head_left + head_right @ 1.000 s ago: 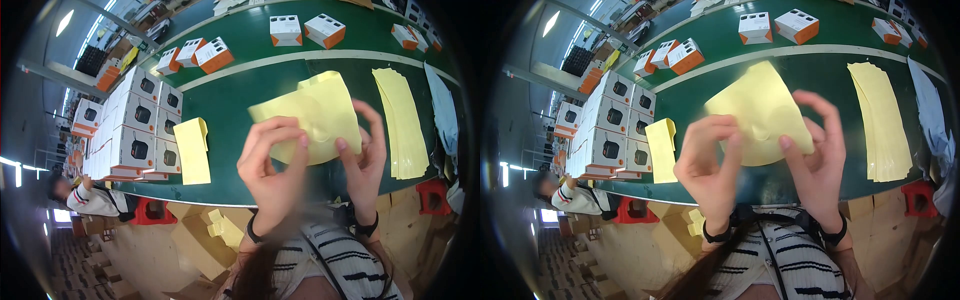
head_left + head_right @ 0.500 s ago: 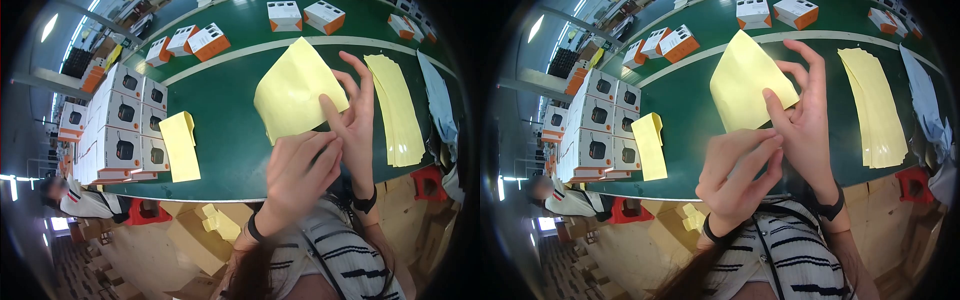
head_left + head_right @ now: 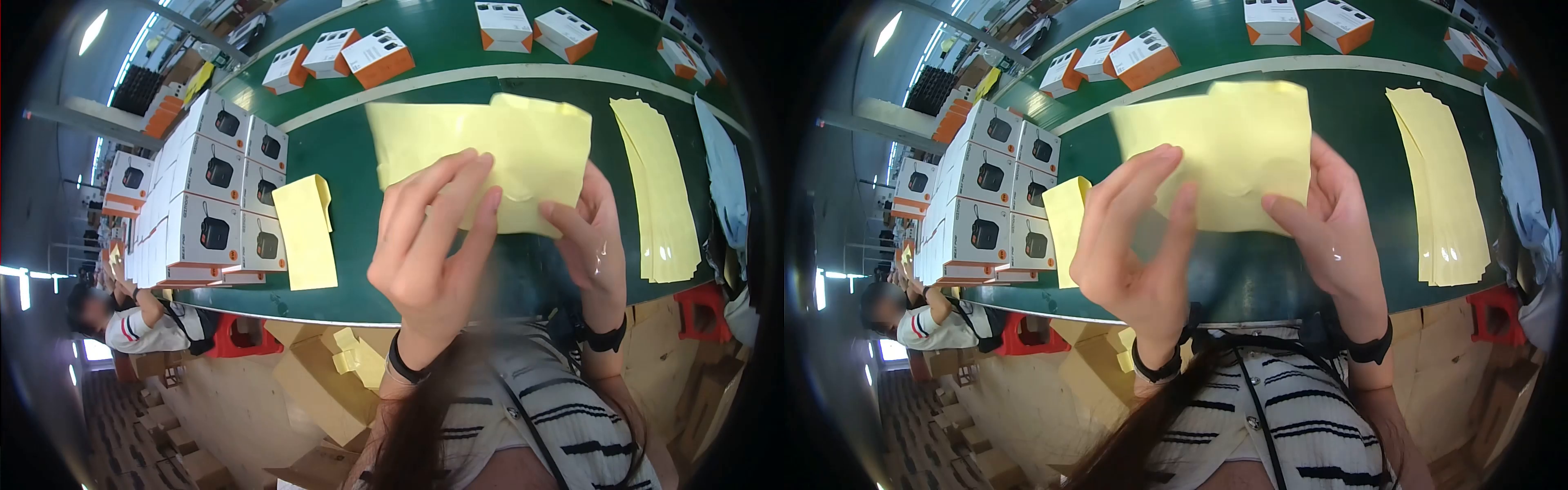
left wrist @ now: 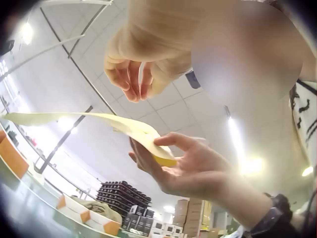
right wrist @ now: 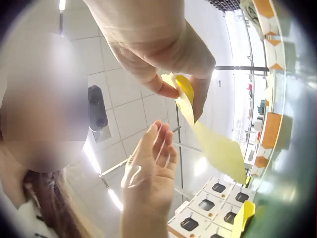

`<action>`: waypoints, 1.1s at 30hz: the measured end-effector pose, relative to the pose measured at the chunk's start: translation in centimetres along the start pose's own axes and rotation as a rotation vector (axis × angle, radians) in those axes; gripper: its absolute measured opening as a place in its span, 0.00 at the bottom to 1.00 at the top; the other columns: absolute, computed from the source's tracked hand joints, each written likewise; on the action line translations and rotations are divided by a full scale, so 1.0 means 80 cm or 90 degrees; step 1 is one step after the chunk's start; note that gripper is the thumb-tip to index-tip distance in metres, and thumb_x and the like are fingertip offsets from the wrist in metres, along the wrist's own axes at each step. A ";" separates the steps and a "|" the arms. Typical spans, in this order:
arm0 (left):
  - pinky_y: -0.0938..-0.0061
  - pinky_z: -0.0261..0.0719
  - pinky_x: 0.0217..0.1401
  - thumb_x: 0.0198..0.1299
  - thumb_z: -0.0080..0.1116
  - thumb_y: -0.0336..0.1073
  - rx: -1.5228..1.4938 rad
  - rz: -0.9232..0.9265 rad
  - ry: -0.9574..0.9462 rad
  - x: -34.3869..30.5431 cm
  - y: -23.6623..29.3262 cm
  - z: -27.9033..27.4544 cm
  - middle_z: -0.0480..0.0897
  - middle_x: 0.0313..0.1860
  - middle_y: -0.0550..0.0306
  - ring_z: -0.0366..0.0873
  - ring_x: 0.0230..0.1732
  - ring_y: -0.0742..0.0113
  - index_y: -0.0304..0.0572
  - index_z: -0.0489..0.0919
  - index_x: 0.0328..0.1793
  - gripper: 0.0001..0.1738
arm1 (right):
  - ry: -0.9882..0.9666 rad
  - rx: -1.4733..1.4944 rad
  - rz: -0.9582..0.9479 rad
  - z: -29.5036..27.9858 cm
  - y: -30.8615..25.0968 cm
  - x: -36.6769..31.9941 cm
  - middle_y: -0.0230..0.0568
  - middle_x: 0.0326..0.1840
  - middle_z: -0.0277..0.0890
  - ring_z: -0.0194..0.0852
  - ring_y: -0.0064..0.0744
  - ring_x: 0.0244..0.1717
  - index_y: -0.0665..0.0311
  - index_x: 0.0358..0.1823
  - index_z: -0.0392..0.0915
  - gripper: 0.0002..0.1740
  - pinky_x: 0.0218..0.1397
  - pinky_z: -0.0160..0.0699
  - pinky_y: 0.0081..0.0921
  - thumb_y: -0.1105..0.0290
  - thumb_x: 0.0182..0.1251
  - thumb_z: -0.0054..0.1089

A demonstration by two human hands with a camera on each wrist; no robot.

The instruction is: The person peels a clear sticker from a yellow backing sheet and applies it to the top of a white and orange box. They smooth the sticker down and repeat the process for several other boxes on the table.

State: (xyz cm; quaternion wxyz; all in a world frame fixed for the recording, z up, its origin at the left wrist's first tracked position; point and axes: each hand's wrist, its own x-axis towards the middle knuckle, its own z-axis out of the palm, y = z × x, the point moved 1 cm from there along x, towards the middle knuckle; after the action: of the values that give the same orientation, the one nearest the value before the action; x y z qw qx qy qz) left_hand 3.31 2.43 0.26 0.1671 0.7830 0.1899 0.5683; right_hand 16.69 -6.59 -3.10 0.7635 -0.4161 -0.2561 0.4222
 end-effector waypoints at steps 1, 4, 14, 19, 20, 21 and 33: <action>0.69 0.81 0.45 0.44 0.71 0.19 0.001 0.001 0.000 0.002 0.000 0.001 0.86 0.45 0.50 0.83 0.43 0.55 0.35 0.87 0.46 0.19 | -0.001 0.001 -0.001 -0.004 0.001 -0.003 0.46 0.67 0.72 0.71 0.29 0.67 0.75 0.74 0.58 0.38 0.71 0.69 0.26 0.87 0.60 0.57; 0.68 0.83 0.45 0.43 0.71 0.19 -0.005 0.060 -0.052 0.003 0.006 0.005 0.86 0.45 0.50 0.83 0.42 0.56 0.34 0.86 0.44 0.18 | -0.065 0.047 0.057 -0.006 0.004 -0.009 0.44 0.67 0.71 0.71 0.28 0.66 0.74 0.73 0.60 0.36 0.70 0.69 0.25 0.84 0.61 0.55; 0.72 0.84 0.46 0.47 0.74 0.21 0.024 -0.037 -0.044 -0.018 0.022 0.007 0.87 0.44 0.47 0.86 0.42 0.56 0.31 0.85 0.45 0.17 | -0.074 -0.065 -0.019 0.014 0.002 -0.016 0.37 0.55 0.80 0.75 0.19 0.54 0.75 0.64 0.72 0.19 0.58 0.74 0.19 0.74 0.76 0.55; 0.71 0.84 0.44 0.45 0.74 0.20 0.027 -0.028 -0.058 -0.023 0.020 0.008 0.87 0.43 0.47 0.87 0.40 0.57 0.32 0.84 0.43 0.17 | -0.089 -0.104 -0.022 0.015 -0.001 -0.020 0.37 0.56 0.79 0.74 0.20 0.55 0.76 0.62 0.73 0.18 0.57 0.75 0.20 0.80 0.73 0.56; 0.71 0.84 0.44 0.45 0.74 0.20 0.016 -0.030 -0.071 -0.022 0.018 0.007 0.87 0.42 0.47 0.87 0.39 0.57 0.32 0.84 0.43 0.17 | -0.090 -0.129 -0.056 0.015 0.001 -0.020 0.39 0.57 0.78 0.74 0.21 0.56 0.77 0.60 0.74 0.17 0.57 0.75 0.20 0.81 0.72 0.56; 0.71 0.84 0.44 0.45 0.74 0.20 0.017 -0.031 -0.072 -0.022 0.019 0.005 0.87 0.42 0.47 0.87 0.39 0.57 0.32 0.84 0.43 0.17 | -0.089 -0.153 -0.090 0.015 0.002 -0.020 0.40 0.58 0.76 0.75 0.22 0.56 0.78 0.59 0.75 0.16 0.57 0.75 0.20 0.81 0.72 0.56; 0.73 0.83 0.44 0.43 0.72 0.18 0.005 -0.070 -0.105 -0.022 0.017 -0.006 0.87 0.42 0.48 0.87 0.40 0.59 0.31 0.84 0.41 0.16 | -0.113 -0.232 -0.096 0.019 -0.002 -0.022 0.36 0.53 0.73 0.75 0.17 0.48 0.78 0.54 0.78 0.12 0.45 0.76 0.14 0.83 0.71 0.57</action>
State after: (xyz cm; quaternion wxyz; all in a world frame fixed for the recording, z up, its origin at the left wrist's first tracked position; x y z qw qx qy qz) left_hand 2.50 0.40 -0.39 0.2102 0.8163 0.2204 0.4909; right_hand 14.76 -7.51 -2.24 0.6795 -0.4884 -0.4246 0.3456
